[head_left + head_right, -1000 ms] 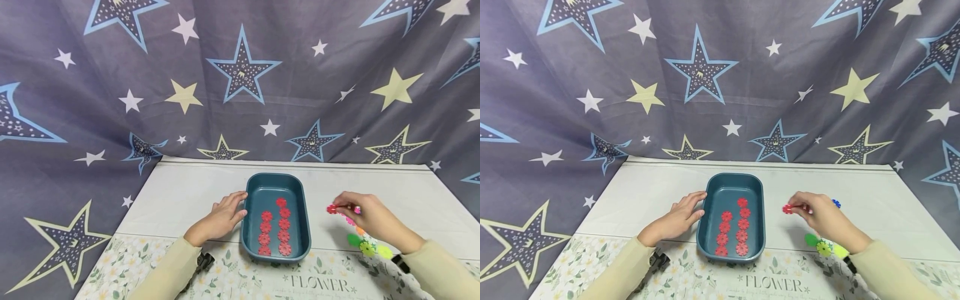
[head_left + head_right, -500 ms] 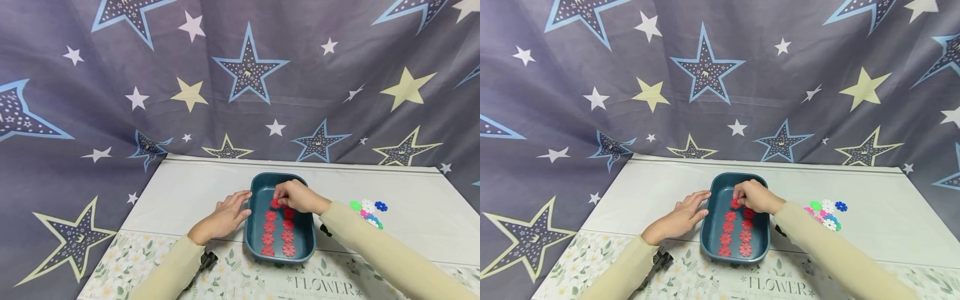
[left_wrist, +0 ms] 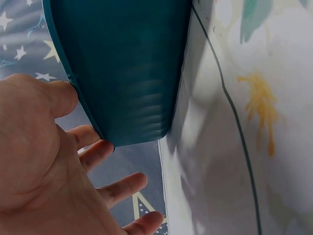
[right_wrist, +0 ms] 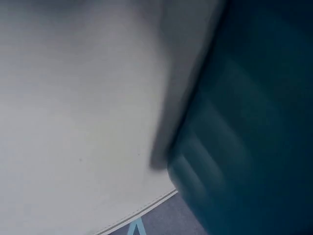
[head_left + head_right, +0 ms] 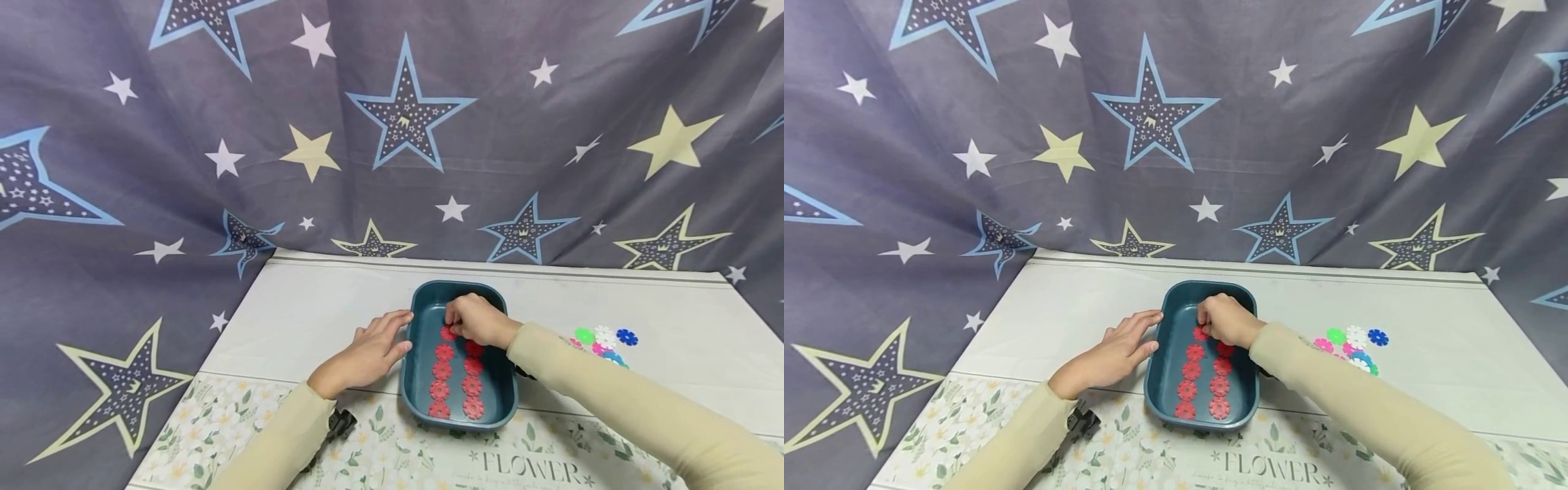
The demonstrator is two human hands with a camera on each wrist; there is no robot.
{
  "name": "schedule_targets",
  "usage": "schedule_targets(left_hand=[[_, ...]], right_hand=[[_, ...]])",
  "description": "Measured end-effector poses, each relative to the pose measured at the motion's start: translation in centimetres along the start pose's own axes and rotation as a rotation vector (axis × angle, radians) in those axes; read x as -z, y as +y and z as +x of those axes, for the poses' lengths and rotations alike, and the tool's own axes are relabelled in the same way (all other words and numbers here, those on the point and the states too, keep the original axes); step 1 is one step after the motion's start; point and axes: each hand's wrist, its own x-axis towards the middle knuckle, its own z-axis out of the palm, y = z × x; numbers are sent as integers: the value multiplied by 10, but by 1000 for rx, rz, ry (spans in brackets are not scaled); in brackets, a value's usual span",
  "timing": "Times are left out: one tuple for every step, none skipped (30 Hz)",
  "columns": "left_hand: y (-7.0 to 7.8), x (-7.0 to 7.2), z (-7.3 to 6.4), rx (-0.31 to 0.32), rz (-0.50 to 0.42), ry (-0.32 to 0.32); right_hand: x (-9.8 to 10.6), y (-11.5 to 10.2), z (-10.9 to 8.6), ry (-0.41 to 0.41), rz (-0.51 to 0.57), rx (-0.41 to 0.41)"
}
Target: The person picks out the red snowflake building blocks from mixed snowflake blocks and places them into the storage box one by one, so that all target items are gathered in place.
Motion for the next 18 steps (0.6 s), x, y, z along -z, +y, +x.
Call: schedule_targets(left_hand=[[0, 0, 0, 0, 2, 0], [1, 0, 0, -1, 2, 0], [1, 0, 0, -4, 2, 0], [1, 0, 0, -7, 3, 1], [1, 0, 0, -10, 1, 0], [1, 0, 0, -12, 3, 0], [1, 0, 0, -12, 4, 0], [1, 1, 0, -13, 3, -1], [1, 1, -1, -12, 5, 0], [1, 2, -1, -9, 7, -1], [1, 2, -1, -8, 7, -1], [0, 2, -1, -6, 11, -1], [0, 2, -2, -5, 9, -2], [0, 2, -2, -5, 7, -3], [-1, 2, -2, -6, 5, -4], [-1, 2, -2, -8, 3, -6], [-1, 1, -1, -10, 3, -5], [-1, 1, -1, -12, -1, -5]], right_hand=[[0, 0, 0, 12, -12, 13], [0, -2, -1, 22, -18, 33], [1, -4, -2, 26, -20, 52], [1, -7, -4, 25, -31, 79], [1, -12, -6, 17, -41, 106], [2, -18, -9, -1, -54, 125], [2, -25, -12, -27, -72, 141], [2, -33, -16, -60, -85, 154], [2, -40, -20, -95, -103, 157], [1, -47, -24, -126, -130, 156], [-1, -53, -28, -156, -152, 147], [-3, -58, -30, -180, -179, 136], [-5, -62, -33, -197, -202, 125], [-8, -65, -34, -209, -223, 114], [-10, -67, -35, -216, -246, 105], [-12, -68, -36, -219, -263, 99], [-14, -69, -36, -218, -271, 96], [-15, -70, -36, -215, -278, 93]])
